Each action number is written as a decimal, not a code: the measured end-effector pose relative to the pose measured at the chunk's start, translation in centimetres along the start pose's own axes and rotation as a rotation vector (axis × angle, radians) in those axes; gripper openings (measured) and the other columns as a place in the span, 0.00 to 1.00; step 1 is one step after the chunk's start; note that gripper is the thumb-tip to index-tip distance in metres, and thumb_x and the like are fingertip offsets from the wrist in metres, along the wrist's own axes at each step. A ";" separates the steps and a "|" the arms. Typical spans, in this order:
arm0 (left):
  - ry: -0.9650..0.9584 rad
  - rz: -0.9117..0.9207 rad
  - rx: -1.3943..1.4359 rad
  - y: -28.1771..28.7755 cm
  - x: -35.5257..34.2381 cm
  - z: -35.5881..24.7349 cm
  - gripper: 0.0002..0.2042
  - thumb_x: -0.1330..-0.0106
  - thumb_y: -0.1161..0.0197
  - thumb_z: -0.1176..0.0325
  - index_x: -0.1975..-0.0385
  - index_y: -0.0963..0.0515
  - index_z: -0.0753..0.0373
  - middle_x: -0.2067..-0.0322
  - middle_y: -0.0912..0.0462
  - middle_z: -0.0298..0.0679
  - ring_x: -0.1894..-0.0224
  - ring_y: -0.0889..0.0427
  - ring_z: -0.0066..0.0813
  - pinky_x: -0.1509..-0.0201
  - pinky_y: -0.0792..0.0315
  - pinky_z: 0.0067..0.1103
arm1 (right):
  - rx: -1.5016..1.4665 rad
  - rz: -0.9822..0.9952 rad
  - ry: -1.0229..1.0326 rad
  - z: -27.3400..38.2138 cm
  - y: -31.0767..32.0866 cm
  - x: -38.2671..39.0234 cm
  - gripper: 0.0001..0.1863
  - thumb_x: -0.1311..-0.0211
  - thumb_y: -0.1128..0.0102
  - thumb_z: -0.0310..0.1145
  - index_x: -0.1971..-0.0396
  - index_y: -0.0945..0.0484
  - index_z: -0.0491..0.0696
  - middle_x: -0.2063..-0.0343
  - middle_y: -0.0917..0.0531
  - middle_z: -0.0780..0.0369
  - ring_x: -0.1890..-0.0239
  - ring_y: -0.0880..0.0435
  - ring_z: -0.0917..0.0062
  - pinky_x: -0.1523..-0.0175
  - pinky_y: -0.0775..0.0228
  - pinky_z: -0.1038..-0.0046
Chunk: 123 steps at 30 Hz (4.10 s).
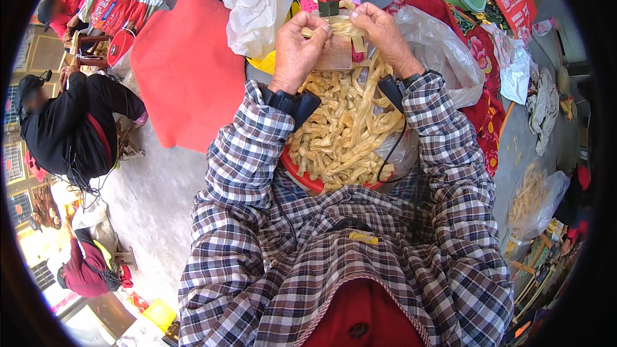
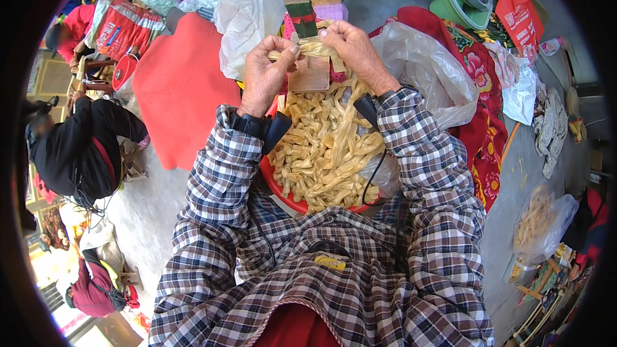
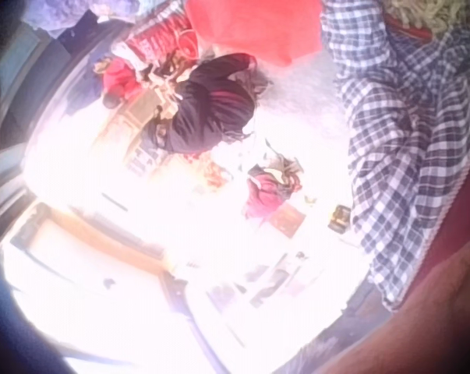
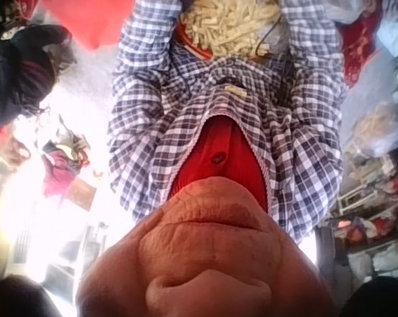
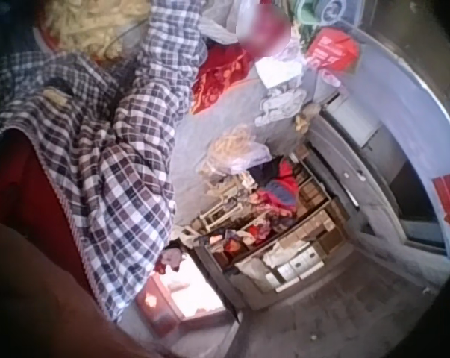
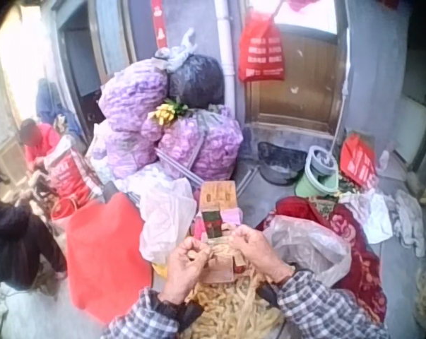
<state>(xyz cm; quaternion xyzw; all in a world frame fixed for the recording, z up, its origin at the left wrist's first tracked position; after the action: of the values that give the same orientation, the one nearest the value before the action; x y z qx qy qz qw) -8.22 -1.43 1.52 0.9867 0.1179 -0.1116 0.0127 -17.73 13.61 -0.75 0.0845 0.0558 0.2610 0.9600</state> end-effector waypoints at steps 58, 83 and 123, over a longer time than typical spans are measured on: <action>0.000 0.014 0.126 0.1 -0.1 -0.1 0.06 0.31 0.42 0.70 0.65 0.28 0.65 0.70 0.24 0.31 0.67 0.25 0.15 0.59 0.30 0.15 | 0.155 -0.001 0.159 3.6 -3.2 2.8 0.15 0.46 0.36 0.32 0.61 0.26 0.40 0.68 0.20 0.64 0.62 0.21 0.81 0.56 0.29 0.78; 0.074 0.233 0.022 -0.1 0.4 -1.1 0.13 0.44 0.41 0.84 0.61 0.30 0.62 0.68 0.28 0.28 0.64 0.28 0.13 0.57 0.33 0.12 | -0.300 0.332 -0.008 3.6 -3.0 3.6 0.07 0.38 0.40 0.32 0.69 0.21 0.44 0.81 0.30 0.75 0.82 0.38 0.94 0.77 0.46 0.86; -0.087 0.158 0.042 -0.6 1.1 -2.8 0.08 0.37 0.36 0.73 0.61 0.26 0.63 0.67 0.22 0.31 0.67 0.25 0.16 0.61 0.28 0.14 | -0.191 -0.133 0.071 -1.6 -0.1 -0.5 0.23 0.32 0.46 0.49 0.62 0.17 0.41 0.72 0.16 0.68 0.70 0.24 0.88 0.64 0.29 0.80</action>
<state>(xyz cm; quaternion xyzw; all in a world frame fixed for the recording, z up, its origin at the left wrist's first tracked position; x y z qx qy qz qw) -6.66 -0.43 4.03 0.9872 0.0369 -0.1552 0.0059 -18.38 13.45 -2.30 -0.0203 0.0703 0.2037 0.9763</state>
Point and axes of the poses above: each hand's wrist, its own x-axis away from the middle knuckle, its own y-axis out of the back of the hand, z = x × y, the point moved 6 cm from there along -x, towards the middle knuckle
